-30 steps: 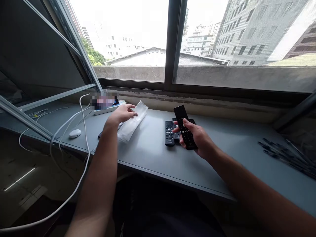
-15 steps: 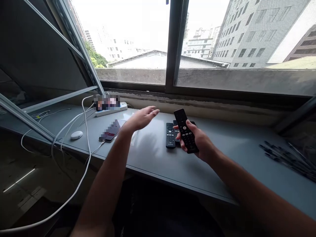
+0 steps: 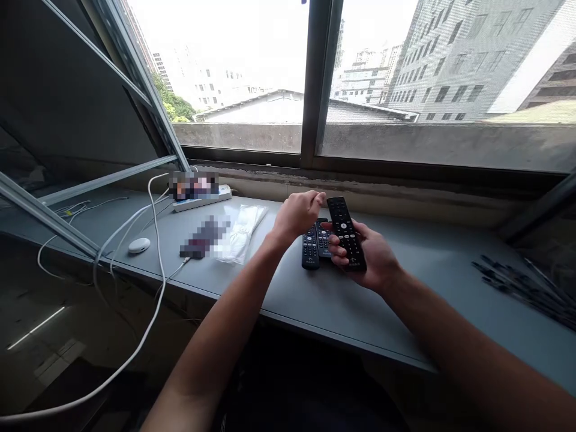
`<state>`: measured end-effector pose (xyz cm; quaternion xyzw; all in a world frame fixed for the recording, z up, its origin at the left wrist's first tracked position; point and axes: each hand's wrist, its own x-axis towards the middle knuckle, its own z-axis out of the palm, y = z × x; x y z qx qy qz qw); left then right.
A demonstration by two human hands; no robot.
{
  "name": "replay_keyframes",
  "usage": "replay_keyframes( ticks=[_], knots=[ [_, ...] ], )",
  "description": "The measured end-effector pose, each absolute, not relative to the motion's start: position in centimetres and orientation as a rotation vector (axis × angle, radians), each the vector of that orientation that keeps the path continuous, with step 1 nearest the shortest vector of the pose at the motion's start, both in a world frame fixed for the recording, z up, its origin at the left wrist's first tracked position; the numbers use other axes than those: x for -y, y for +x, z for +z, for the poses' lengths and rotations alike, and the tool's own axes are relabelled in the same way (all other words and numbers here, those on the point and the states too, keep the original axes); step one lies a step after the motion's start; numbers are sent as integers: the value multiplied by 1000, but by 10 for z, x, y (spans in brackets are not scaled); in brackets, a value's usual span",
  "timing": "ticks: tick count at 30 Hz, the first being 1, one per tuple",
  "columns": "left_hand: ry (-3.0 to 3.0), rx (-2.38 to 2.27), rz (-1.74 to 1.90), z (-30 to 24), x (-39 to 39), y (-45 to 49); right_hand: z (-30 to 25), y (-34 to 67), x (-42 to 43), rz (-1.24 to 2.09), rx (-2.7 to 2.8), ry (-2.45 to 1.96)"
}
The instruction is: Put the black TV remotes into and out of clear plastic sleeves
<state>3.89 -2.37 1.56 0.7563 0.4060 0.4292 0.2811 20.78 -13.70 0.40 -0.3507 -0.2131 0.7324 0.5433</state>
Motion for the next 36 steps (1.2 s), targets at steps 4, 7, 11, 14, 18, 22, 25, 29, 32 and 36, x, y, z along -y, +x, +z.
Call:
replay_keyframes(
  ticks=[4,7,11,14,18,22,25,29,32,36],
  knots=[
    [2297,-1263,1204,1,9,31,5,209,135,1827,366,-737],
    [2375,-1320,1175,-17,-3,22,6,208,134,1825,270,-726],
    [2433,-1311,1080,-34,-14,13,6,207,132,1771,273,-801],
    [2438,-1309,1086,-38,-17,12,3,207,130,1757,302,-814],
    [2452,-1288,1070,-39,-17,16,-1,206,131,1797,335,-735],
    [2458,-1282,1048,-42,-17,17,-1,201,134,1816,357,-715],
    [2457,-1269,1065,-46,-16,16,0,199,134,1835,304,-724],
    [2437,-1245,1073,-49,-15,16,2,199,133,1867,245,-738],
    [2431,-1231,1065,-50,-14,20,7,201,135,1884,247,-764],
    [2417,-1258,993,-52,-14,22,10,204,137,1878,222,-827]
  ],
)
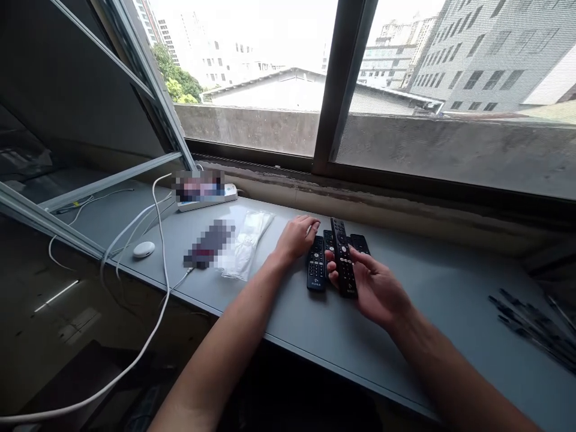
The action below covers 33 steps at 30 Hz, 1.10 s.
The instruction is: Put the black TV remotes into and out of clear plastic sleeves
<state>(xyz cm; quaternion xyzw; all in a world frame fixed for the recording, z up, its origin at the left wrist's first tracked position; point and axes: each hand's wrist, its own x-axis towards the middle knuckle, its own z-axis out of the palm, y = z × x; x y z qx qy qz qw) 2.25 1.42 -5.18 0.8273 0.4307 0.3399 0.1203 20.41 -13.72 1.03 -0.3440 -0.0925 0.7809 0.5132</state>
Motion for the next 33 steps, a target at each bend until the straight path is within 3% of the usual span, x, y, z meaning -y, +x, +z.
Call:
replay_keyframes(
  ticks=[16,33],
  knots=[
    [2390,-1293,996,-56,-18,7,20,198,146,1844,434,-787],
    [2356,-1323,995,-60,-18,2,19,201,145,1917,282,-723]
  ],
)
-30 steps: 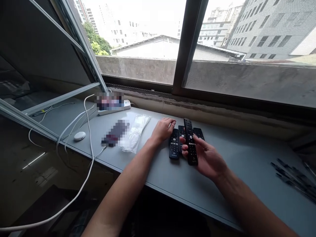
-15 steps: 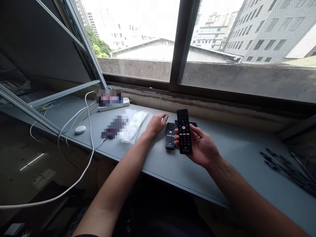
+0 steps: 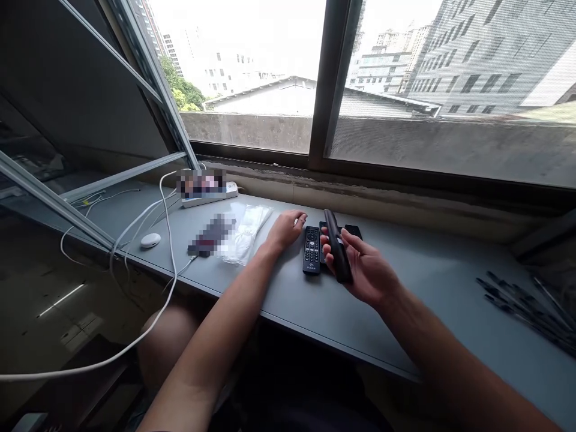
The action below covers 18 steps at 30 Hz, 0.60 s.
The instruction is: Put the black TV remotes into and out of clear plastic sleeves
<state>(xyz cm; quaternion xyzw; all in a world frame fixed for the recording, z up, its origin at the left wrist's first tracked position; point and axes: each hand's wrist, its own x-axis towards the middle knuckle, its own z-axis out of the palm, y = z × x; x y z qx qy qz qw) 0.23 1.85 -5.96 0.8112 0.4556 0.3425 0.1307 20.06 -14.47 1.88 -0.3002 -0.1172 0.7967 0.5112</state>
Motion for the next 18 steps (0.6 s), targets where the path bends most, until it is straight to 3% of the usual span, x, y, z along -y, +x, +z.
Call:
replay_keyframes(
  ticks=[18],
  knots=[
    [2386,-1311,1019,-59,-18,1,20,196,148,1949,296,-650]
  ],
)
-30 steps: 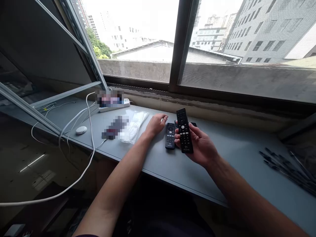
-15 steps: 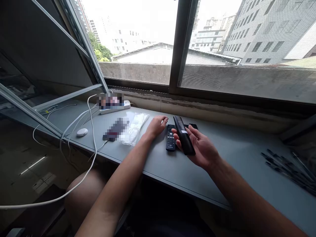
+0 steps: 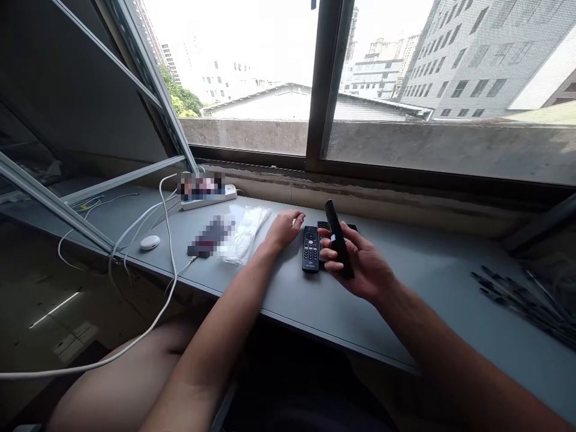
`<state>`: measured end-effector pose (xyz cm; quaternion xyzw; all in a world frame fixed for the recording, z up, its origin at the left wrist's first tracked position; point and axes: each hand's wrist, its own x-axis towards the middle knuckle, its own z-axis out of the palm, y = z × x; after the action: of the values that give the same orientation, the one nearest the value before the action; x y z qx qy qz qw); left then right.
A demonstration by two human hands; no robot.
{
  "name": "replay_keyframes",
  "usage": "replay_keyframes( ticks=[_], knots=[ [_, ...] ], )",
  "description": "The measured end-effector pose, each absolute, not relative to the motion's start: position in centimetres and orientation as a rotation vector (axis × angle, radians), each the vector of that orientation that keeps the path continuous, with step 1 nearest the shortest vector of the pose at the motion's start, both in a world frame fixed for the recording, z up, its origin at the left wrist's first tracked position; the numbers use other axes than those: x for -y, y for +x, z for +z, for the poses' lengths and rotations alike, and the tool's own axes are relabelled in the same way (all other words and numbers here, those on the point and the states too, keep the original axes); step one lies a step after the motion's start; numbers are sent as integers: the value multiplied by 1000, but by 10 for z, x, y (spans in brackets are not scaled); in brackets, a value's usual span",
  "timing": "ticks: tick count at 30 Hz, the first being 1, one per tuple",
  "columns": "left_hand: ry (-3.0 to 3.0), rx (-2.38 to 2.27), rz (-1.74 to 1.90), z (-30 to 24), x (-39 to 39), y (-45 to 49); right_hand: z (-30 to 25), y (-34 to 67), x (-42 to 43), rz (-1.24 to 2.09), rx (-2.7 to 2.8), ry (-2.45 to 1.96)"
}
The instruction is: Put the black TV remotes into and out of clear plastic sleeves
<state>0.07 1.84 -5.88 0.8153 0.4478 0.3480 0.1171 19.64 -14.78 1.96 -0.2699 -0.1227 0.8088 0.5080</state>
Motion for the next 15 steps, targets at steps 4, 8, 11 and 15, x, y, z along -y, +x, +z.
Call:
replay_keyframes(
  ticks=[4,8,11,15],
  knots=[
    [2394,-1307,1016,-59,-19,2,16,195,146,1908,317,-716],
    [2406,-1303,1011,-58,-20,3,10,199,143,1893,354,-726],
    [2421,-1289,1005,-59,-19,4,9,199,143,1921,367,-673],
    [2430,-1298,989,-61,-19,5,13,196,145,1951,329,-614]
  ],
)
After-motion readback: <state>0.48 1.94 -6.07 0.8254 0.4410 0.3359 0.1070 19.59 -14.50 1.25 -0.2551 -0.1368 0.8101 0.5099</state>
